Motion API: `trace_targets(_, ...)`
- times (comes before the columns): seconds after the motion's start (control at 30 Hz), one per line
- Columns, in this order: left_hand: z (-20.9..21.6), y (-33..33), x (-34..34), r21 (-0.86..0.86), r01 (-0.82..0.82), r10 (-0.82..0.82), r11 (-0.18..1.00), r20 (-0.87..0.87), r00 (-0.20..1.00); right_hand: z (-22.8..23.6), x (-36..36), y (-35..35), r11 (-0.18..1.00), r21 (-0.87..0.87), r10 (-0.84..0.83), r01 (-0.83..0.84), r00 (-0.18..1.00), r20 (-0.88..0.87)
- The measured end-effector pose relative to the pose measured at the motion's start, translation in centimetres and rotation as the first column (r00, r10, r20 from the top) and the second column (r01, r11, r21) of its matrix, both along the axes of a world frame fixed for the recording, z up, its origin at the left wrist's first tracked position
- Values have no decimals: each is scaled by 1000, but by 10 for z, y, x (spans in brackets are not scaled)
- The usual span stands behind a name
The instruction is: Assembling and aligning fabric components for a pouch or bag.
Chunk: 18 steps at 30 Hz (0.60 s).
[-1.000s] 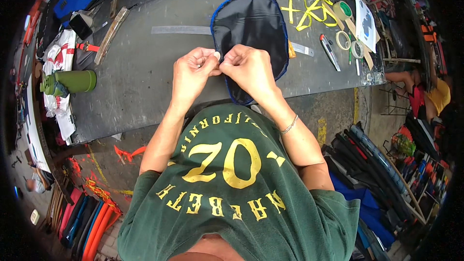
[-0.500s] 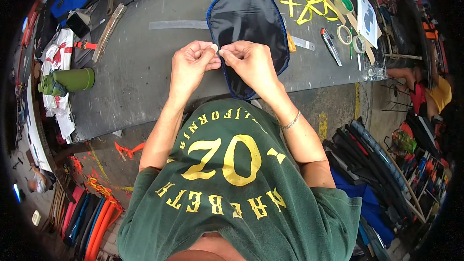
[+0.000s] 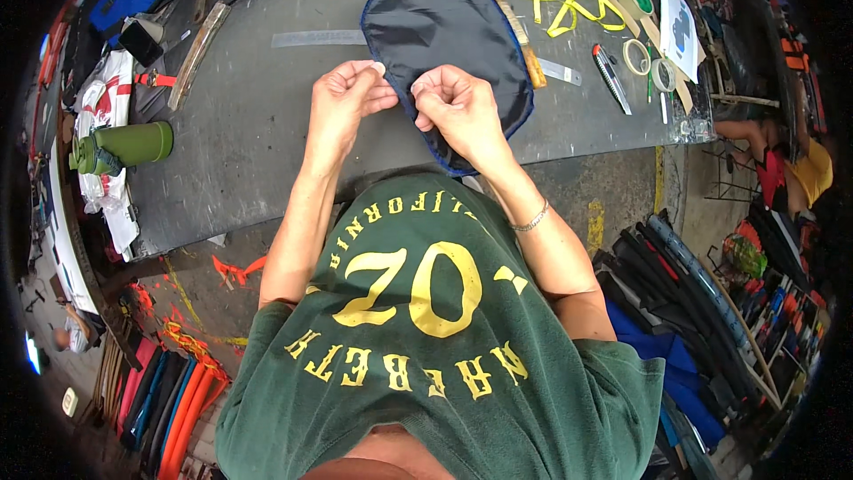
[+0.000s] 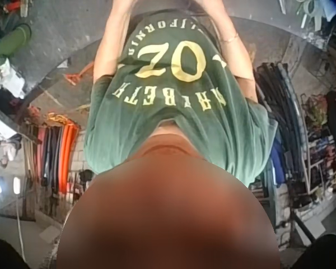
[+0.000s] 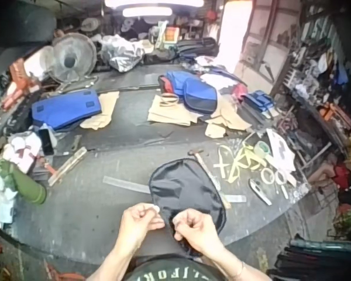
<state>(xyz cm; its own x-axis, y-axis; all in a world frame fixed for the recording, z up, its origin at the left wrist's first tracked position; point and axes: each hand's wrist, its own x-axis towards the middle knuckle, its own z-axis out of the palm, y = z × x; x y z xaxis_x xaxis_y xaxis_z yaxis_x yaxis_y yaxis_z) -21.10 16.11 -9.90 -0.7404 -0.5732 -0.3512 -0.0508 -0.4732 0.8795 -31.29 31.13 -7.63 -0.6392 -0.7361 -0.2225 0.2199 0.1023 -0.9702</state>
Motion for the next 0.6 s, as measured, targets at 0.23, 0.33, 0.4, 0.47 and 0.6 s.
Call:
trace_targets(0.23, 1, -3, -3, 97, -22, 27, 995, -45, 999, -10, -2, -6, 996, -81, 36, -39, 999, -34)
trace_targets(0.33, -2, -3, -4, 140, -3, 11, 990, -54, 999, -9, -2, -16, 982, -167, 79, -89, 995, -65)
trace_targets(0.4, -7, -2, -6, 136, 10, -4, 991, -48, 999, -24, -8, -19, 977, -140, 157, -163, 986, -56)
trace_targets(0.47, -18, -3, -6, 89, -33, 39, 996, -59, 997, -26, -10, -20, 960, -29, 272, -277, 955, -122)
trace_targets(0.6, -43, -20, -4, 1, -119, 118, 993, 19, 993, -20, -7, -2, 947, 126, 316, -297, 932, -178)
